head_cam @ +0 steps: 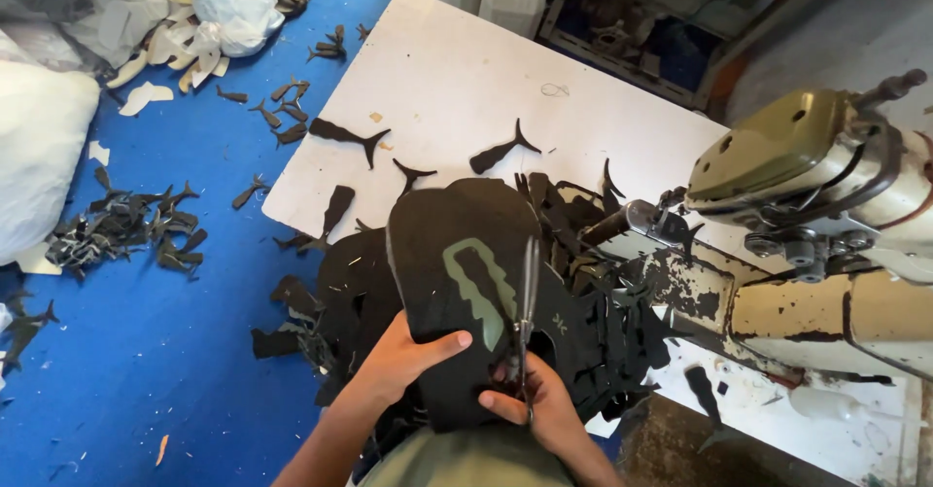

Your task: The person holds a black knitted shoe upper and uses scissors to trim away excess material around a green glued overlay, rotating the upper to reach different edges. Trimmed scraps fall onto a pile of offcuts beside the work table as the person continues trimming around the upper.

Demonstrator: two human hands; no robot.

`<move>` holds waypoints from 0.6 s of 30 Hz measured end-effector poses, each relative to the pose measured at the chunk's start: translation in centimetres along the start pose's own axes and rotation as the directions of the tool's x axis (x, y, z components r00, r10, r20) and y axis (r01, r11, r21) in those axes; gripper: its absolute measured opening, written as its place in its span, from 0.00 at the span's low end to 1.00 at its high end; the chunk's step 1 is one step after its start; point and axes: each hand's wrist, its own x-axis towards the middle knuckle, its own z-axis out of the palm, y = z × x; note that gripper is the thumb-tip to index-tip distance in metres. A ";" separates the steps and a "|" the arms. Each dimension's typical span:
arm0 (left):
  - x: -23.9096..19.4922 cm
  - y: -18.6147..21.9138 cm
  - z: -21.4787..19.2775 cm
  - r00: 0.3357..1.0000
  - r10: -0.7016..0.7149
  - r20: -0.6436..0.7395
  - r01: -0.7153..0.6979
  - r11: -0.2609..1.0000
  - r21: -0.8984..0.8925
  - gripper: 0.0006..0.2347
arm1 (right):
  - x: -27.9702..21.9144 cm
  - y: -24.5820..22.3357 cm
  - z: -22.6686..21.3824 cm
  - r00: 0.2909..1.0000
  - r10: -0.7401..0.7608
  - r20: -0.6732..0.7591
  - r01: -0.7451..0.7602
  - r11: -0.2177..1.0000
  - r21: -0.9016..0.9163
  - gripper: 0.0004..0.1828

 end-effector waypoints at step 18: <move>-1.4 6.7 2.5 0.935 0.254 -0.249 -0.328 0.887 -0.324 0.21 | -3.0 -1.8 -1.7 0.972 0.149 0.183 -0.089 0.950 -0.300 0.31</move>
